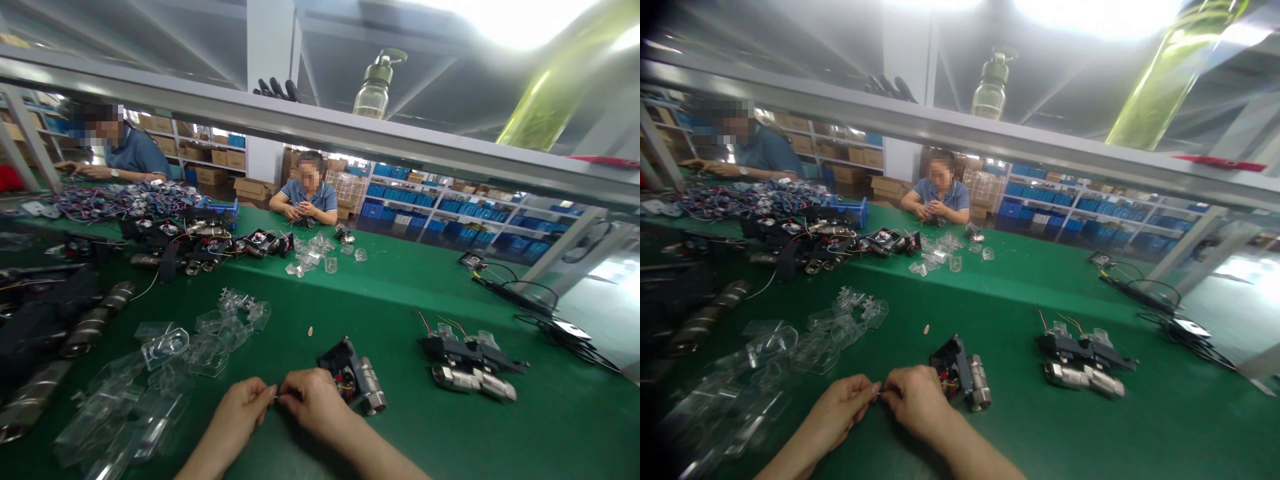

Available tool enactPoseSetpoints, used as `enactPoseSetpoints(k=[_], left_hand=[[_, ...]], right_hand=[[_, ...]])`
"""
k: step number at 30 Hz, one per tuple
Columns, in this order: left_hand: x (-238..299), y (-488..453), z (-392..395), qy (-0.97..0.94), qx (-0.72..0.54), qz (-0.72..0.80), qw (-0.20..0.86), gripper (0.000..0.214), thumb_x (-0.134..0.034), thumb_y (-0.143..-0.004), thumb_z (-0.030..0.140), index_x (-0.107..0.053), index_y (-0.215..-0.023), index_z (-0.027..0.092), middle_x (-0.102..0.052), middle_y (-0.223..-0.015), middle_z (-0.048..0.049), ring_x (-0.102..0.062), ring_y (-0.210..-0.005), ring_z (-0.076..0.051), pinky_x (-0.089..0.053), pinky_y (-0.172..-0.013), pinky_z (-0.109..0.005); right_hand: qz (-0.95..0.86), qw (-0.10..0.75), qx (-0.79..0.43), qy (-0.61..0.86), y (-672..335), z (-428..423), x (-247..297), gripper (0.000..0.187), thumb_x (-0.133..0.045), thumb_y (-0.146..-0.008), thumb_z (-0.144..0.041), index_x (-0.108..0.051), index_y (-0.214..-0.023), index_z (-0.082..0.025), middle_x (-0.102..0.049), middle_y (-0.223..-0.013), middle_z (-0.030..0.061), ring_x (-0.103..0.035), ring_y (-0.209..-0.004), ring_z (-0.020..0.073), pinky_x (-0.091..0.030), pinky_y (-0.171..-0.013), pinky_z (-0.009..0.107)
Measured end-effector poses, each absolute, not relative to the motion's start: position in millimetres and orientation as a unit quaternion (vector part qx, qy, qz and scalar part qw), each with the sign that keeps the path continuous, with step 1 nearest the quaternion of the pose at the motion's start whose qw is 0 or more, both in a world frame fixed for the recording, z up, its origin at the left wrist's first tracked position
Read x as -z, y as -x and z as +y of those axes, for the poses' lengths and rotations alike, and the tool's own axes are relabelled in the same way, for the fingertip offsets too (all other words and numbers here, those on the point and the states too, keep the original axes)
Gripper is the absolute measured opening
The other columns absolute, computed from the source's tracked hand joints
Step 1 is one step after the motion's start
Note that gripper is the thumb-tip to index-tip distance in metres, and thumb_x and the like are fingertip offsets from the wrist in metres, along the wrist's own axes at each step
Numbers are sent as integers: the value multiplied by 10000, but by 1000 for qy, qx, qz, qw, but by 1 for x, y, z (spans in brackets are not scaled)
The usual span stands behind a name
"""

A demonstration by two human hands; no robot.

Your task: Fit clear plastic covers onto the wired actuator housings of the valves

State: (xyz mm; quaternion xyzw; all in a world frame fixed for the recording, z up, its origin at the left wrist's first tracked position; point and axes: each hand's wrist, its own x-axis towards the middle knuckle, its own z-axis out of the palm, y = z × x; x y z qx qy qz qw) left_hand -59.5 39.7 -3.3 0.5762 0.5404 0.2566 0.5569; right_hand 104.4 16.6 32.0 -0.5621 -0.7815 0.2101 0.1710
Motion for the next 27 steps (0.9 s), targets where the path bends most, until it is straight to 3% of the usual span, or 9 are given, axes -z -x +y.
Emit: enactPoseSetpoints(k=[7,10,13,19,23,27], left_hand=[[-11,62,39,-683,-227,523,457,444,-379,-793,569,-505,-575,203,-458,-443,29,-456,-466,-148,-310,-506,-263],[-21,68,39,-751,-241,475,390,319,-433,-850,445,-624,-793,196,-607,-684,-7,-560,-648,-165,-393,-626,-262],[-23,73,39,-801,-254,415,348,225,-506,-848,343,-645,-992,242,-632,-889,-19,-581,-794,-167,-419,-717,-253],[-26,76,37,-841,-196,390,318,293,-433,-902,313,-702,-830,221,-612,-757,-24,-592,-772,-169,-403,-709,-257],[-39,76,38,-822,-167,398,371,351,-411,-904,342,-689,-746,197,-599,-711,-5,-574,-705,-144,-381,-670,-243],[-38,76,39,-764,-158,431,453,431,-420,-857,440,-571,-556,170,-495,-520,32,-479,-503,-112,-344,-540,-234]], right_hand=[[-730,191,-259,603,-100,16,-39,151,-583,-812,-279,-676,-728,-195,-612,-610,-17,-522,-571,103,-290,-528,204],[-687,226,-332,606,-101,19,-41,115,-589,-796,-227,-663,-724,-176,-562,-574,-37,-486,-544,88,-287,-515,193],[-635,243,-439,587,-105,24,-39,115,-576,-794,-187,-638,-701,-157,-508,-517,-60,-429,-489,73,-285,-485,187],[-621,227,-496,562,-110,26,-36,139,-584,-790,-189,-605,-658,-151,-502,-490,-69,-402,-462,60,-279,-470,180],[-660,206,-477,543,-112,25,-38,128,-559,-808,-191,-635,-712,-154,-572,-536,-48,-472,-507,71,-314,-502,172],[-689,205,-446,534,-111,23,-41,118,-568,-804,-187,-670,-750,-159,-633,-591,-28,-531,-556,84,-349,-541,172]])
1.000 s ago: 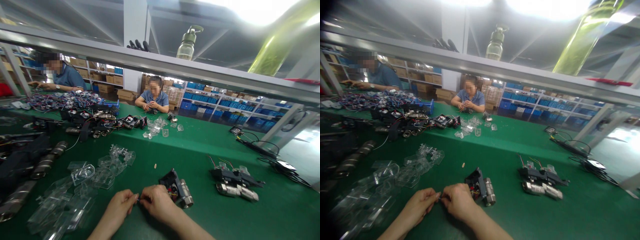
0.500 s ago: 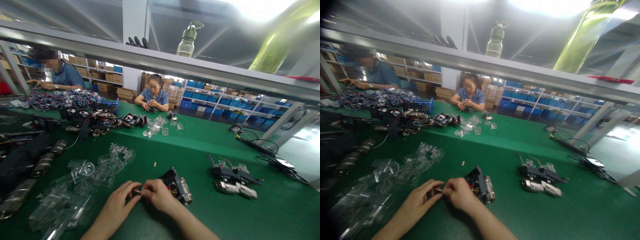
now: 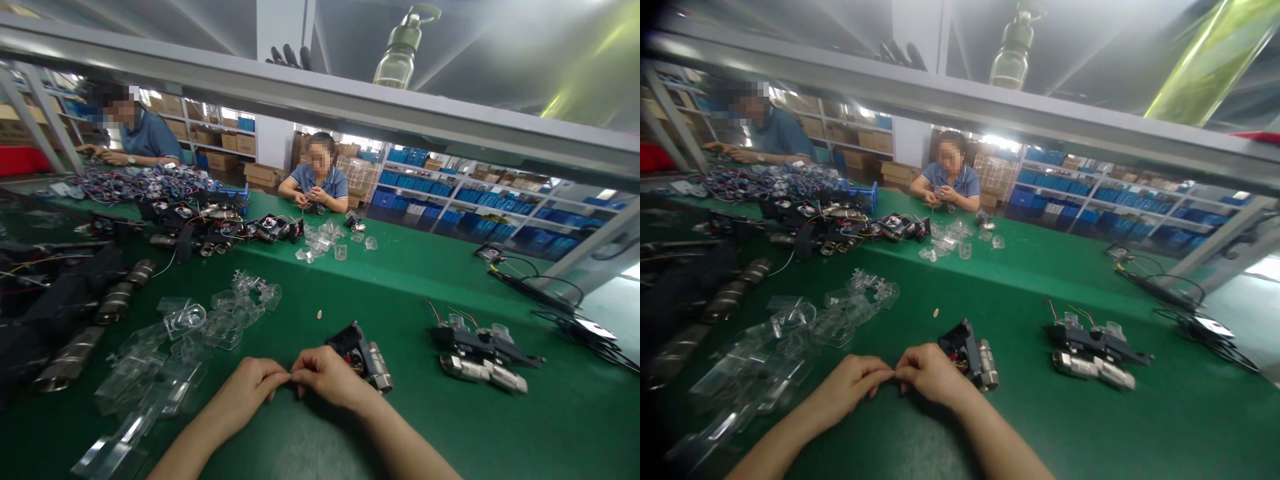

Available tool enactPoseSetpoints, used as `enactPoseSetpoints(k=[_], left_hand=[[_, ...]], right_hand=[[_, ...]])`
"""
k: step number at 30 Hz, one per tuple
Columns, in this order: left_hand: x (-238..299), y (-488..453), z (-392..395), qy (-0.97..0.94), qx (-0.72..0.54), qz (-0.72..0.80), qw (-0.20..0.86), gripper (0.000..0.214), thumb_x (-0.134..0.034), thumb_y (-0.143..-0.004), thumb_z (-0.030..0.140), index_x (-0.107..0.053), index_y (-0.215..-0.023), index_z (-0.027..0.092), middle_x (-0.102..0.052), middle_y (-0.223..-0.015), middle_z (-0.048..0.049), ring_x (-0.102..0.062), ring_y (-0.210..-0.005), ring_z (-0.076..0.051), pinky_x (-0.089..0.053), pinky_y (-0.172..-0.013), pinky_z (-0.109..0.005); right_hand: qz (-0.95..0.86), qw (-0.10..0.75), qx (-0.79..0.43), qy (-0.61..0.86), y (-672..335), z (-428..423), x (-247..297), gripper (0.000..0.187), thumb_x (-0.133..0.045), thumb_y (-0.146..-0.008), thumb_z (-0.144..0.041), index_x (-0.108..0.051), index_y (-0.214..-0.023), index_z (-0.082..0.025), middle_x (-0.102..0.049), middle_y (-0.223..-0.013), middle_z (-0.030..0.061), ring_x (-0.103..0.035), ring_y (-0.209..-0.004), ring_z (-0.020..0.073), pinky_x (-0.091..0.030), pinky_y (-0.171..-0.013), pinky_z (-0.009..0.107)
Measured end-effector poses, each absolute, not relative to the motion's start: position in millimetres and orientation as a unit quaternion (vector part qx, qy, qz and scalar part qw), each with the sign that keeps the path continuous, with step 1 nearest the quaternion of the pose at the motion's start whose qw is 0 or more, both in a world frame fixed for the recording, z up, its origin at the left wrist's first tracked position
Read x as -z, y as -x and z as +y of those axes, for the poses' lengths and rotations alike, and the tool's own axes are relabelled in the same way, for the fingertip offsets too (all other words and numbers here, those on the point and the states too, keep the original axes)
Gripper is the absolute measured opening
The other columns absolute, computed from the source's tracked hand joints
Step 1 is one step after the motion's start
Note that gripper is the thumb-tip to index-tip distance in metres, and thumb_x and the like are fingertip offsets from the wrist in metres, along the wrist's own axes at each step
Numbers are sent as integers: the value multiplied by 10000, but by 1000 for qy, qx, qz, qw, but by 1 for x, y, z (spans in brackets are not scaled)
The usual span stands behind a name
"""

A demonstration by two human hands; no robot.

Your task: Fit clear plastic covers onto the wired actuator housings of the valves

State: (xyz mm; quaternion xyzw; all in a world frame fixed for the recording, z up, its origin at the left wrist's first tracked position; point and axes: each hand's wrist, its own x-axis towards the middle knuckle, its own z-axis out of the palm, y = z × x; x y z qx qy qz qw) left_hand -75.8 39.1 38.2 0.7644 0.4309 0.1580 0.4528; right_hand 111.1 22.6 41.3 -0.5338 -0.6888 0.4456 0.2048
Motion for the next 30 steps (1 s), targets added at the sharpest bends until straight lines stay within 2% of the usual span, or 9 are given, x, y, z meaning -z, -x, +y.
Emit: enactPoseSetpoints(k=[3,8,10,13,15,17,19,24,30], left_hand=[[-30,73,38,-684,-156,481,526,471,-427,-776,565,-534,-534,175,-401,-427,58,-372,-361,-93,-275,-418,-232],[-18,66,37,-612,-157,512,582,601,-405,-661,703,-622,-679,143,-403,-433,64,-292,-286,-88,-218,-325,-234],[-17,65,37,-615,-160,515,576,602,-386,-681,695,-625,-682,143,-411,-432,59,-292,-294,-92,-227,-335,-238],[-21,67,37,-648,-180,507,539,502,-413,-746,607,-598,-599,165,-444,-444,33,-407,-396,-122,-310,-439,-248],[-28,69,37,-709,-191,483,477,429,-433,-805,512,-593,-590,177,-533,-540,1,-519,-553,-153,-368,-568,-259],[-35,72,36,-769,-191,454,408,331,-453,-839,438,-625,-703,191,-610,-712,-17,-571,-715,-175,-383,-676,-267],[-40,74,35,-802,-185,435,365,250,-464,-857,405,-623,-848,212,-622,-842,-19,-577,-803,-181,-381,-721,-269],[-39,74,33,-834,-184,393,342,310,-339,-928,370,-574,-796,218,-594,-819,-13,-565,-792,-169,-373,-717,-266],[-32,73,34,-790,-194,416,407,348,-331,-913,391,-534,-699,207,-581,-696,-1,-553,-680,-156,-362,-652,-254]], right_hand=[[-720,198,-383,543,-108,18,-42,109,-589,-799,-189,-693,-776,-166,-662,-628,-14,-556,-572,94,-363,-559,177],[-784,192,-261,529,-105,12,-37,169,-550,-830,-178,-705,-897,-194,-702,-768,20,-609,-673,122,-380,-610,188],[-799,188,-244,517,-105,11,-36,185,-521,-850,-188,-705,-870,-198,-702,-771,25,-616,-699,129,-382,-627,190],[-797,185,-237,523,-105,11,-36,202,-498,-862,-204,-696,-825,-194,-690,-745,25,-610,-691,131,-370,-618,195],[-784,189,-244,538,-106,12,-39,187,-506,-859,-217,-688,-831,-189,-674,-721,17,-596,-668,126,-358,-602,197],[-767,192,-268,551,-106,14,-43,169,-518,-850,-220,-680,-827,-179,-642,-666,2,-564,-617,115,-343,-580,198],[-749,193,-310,553,-107,16,-47,150,-527,-836,-199,-667,-794,-163,-593,-600,-20,-522,-569,100,-334,-565,194],[-710,193,-424,528,-110,19,-49,145,-519,-816,-146,-631,-723,-143,-505,-523,-57,-445,-513,75,-325,-535,177],[-708,190,-452,508,-112,19,-49,189,-477,-847,-159,-657,-793,-147,-570,-559,-39,-492,-541,79,-361,-563,169]])
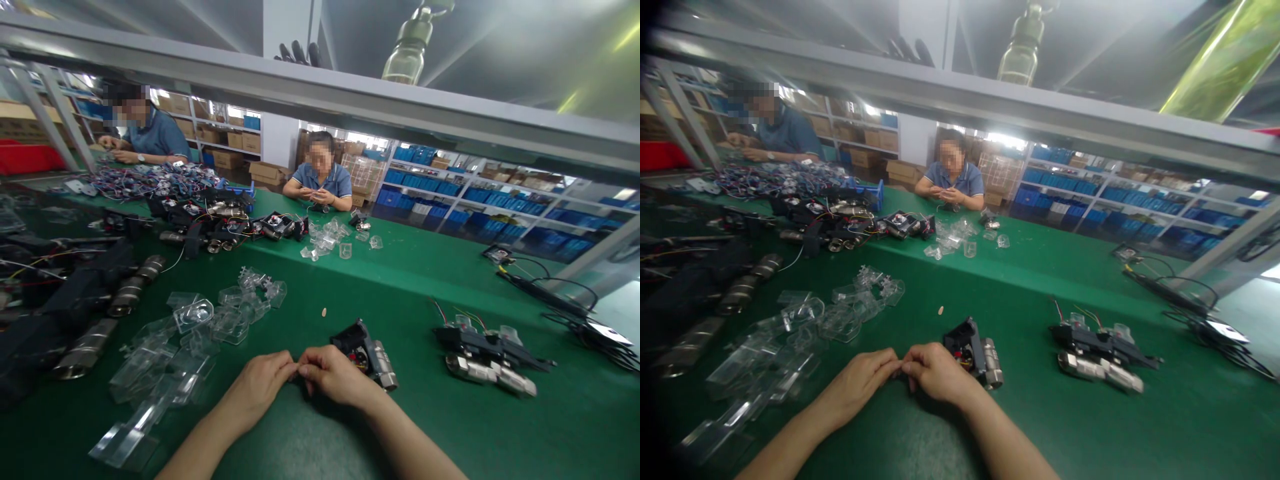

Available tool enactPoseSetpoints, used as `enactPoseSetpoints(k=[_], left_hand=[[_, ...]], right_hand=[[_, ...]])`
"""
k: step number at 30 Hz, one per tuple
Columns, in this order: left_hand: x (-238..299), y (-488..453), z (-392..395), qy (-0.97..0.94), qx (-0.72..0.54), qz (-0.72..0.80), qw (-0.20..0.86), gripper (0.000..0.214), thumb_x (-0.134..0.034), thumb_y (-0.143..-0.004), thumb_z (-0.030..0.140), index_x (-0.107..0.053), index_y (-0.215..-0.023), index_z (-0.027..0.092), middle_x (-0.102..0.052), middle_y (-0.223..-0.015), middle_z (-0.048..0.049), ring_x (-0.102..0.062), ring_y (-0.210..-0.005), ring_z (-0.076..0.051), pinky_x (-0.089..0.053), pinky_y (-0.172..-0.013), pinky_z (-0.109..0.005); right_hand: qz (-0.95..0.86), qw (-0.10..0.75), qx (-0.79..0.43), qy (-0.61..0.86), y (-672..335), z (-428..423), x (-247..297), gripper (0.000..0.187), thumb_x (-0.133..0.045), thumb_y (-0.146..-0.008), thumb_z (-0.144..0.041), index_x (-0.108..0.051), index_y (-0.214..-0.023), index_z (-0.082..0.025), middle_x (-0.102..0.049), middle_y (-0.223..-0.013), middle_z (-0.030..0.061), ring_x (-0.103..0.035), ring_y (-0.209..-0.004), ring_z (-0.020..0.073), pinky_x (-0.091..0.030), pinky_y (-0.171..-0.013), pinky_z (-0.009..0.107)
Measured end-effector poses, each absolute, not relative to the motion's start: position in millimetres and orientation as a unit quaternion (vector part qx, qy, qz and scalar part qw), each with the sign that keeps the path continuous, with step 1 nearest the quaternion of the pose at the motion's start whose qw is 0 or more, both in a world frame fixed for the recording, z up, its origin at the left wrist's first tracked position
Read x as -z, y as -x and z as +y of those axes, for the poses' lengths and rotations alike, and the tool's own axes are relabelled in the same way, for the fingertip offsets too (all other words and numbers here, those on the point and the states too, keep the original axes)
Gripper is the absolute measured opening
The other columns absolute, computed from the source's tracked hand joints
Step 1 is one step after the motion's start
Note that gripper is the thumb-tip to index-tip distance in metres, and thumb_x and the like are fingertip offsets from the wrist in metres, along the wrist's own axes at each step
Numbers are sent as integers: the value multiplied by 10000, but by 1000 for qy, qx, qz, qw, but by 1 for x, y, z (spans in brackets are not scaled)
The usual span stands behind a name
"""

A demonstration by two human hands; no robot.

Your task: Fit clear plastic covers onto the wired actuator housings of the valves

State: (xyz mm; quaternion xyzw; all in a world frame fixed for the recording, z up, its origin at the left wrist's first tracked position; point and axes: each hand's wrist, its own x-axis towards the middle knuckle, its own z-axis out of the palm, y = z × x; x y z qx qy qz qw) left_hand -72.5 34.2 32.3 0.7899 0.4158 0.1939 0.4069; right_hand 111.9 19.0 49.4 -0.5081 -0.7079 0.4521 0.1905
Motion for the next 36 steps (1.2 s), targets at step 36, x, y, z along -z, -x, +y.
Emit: enactPoseSetpoints(k=[36], left_hand=[[-27,65,34,-707,-251,468,467,395,-430,-827,566,-562,-806,194,-566,-637,12,-537,-570,-141,-408,-530,-246]], right_hand=[[-668,282,-374,578,-102,17,-44,162,-538,-796,-215,-661,-718,-144,-554,-609,-27,-475,-593,99,-324,-553,201]])
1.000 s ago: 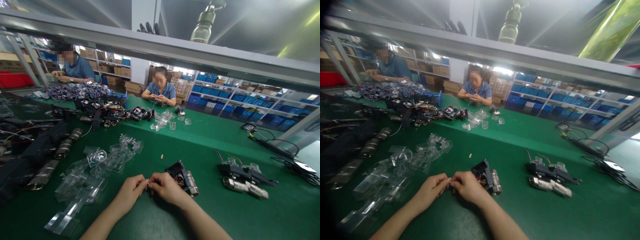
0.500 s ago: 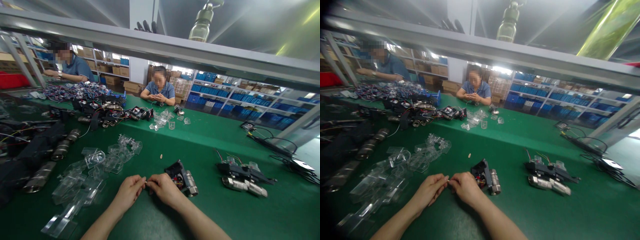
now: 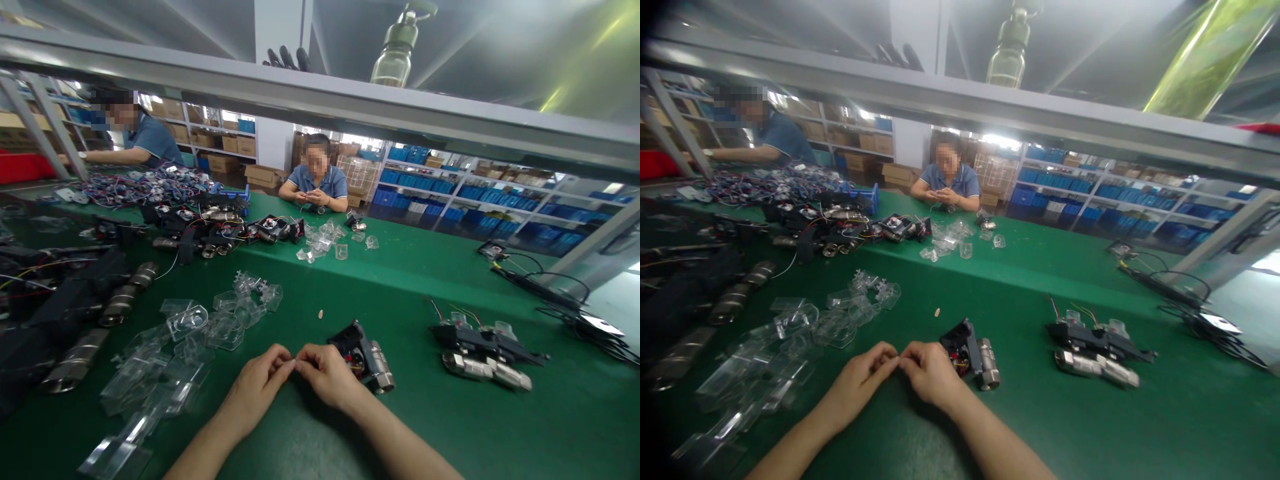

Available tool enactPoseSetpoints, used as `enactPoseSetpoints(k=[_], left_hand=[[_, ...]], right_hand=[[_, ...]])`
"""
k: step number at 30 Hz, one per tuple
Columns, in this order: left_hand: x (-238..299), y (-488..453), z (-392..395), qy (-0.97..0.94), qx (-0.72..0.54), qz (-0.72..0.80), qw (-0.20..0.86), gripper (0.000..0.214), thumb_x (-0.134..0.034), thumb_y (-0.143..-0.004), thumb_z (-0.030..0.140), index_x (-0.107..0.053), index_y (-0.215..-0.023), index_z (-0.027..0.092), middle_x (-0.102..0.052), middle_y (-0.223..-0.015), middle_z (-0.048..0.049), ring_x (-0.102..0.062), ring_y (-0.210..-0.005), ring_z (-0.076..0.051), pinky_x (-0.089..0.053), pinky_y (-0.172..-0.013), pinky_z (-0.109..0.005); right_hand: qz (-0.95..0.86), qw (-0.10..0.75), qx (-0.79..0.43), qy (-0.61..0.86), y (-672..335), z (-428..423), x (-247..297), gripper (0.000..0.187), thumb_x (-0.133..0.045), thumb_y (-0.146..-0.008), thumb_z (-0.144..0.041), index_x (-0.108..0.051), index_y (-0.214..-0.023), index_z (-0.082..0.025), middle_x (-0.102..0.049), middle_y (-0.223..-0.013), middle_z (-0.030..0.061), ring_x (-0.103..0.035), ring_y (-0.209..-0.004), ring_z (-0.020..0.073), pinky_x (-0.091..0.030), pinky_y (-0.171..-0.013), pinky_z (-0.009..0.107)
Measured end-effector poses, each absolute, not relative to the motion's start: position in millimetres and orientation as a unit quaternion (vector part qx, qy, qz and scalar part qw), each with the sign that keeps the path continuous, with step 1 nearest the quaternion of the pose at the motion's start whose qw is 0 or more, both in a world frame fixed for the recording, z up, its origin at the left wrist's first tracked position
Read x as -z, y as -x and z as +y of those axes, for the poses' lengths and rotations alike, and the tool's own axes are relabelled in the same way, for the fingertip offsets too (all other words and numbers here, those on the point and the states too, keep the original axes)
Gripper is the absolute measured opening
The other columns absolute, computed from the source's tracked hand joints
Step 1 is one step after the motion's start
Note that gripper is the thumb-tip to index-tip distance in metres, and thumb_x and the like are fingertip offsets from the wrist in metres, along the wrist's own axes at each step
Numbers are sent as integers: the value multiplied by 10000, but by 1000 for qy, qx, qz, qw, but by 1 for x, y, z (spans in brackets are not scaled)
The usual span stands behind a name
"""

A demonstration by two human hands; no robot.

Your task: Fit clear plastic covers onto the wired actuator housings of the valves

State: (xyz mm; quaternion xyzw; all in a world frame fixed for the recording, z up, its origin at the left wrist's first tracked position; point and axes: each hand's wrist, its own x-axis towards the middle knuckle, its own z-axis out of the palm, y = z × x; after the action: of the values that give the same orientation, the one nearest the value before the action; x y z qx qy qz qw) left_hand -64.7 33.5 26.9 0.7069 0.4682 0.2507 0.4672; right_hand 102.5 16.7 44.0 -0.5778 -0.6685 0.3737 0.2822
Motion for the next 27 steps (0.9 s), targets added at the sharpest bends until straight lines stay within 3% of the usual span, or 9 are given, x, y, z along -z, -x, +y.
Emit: enactPoseSetpoints(k=[2,4,12,18,23,27], left_hand=[[-32,69,33,-768,-237,441,399,294,-464,-856,481,-575,-938,221,-609,-791,0,-567,-709,-155,-421,-661,-261],[-35,71,32,-805,-223,409,367,249,-441,-888,430,-575,-953,230,-606,-857,-8,-569,-770,-160,-409,-709,-265],[-27,70,34,-796,-246,384,399,295,-432,-901,382,-569,-725,189,-567,-702,7,-556,-675,-137,-394,-635,-237],[-15,67,37,-659,-250,465,536,368,-474,-807,498,-549,-652,172,-464,-496,51,-421,-382,-88,-304,-374,-200],[-12,61,37,-536,-269,506,620,447,-594,-629,607,-537,-619,164,-462,-432,57,-388,-307,-78,-273,-297,-189],[-20,60,36,-489,-270,496,664,478,-598,-614,633,-541,-647,159,-459,-429,63,-368,-305,-66,-271,-285,-180]], right_hand=[[-640,286,-420,577,-105,20,-44,137,-551,-770,-206,-634,-682,-141,-497,-570,-47,-423,-562,85,-304,-537,197],[-613,282,-469,570,-108,23,-44,133,-552,-750,-194,-592,-634,-143,-426,-518,-66,-354,-514,70,-267,-505,195],[-578,267,-554,537,-110,26,-45,143,-513,-749,-155,-532,-606,-148,-389,-481,-79,-296,-459,51,-233,-462,182],[-678,236,-433,544,-109,20,-49,175,-528,-820,-194,-627,-683,-149,-575,-551,-36,-453,-507,71,-329,-514,173],[-760,242,-283,532,-105,15,-39,148,-551,-837,-176,-691,-791,-158,-677,-693,21,-586,-621,113,-389,-581,184],[-807,261,-199,490,-103,14,-27,197,-493,-870,-133,-684,-892,-172,-701,-781,40,-628,-722,137,-421,-656,191]])
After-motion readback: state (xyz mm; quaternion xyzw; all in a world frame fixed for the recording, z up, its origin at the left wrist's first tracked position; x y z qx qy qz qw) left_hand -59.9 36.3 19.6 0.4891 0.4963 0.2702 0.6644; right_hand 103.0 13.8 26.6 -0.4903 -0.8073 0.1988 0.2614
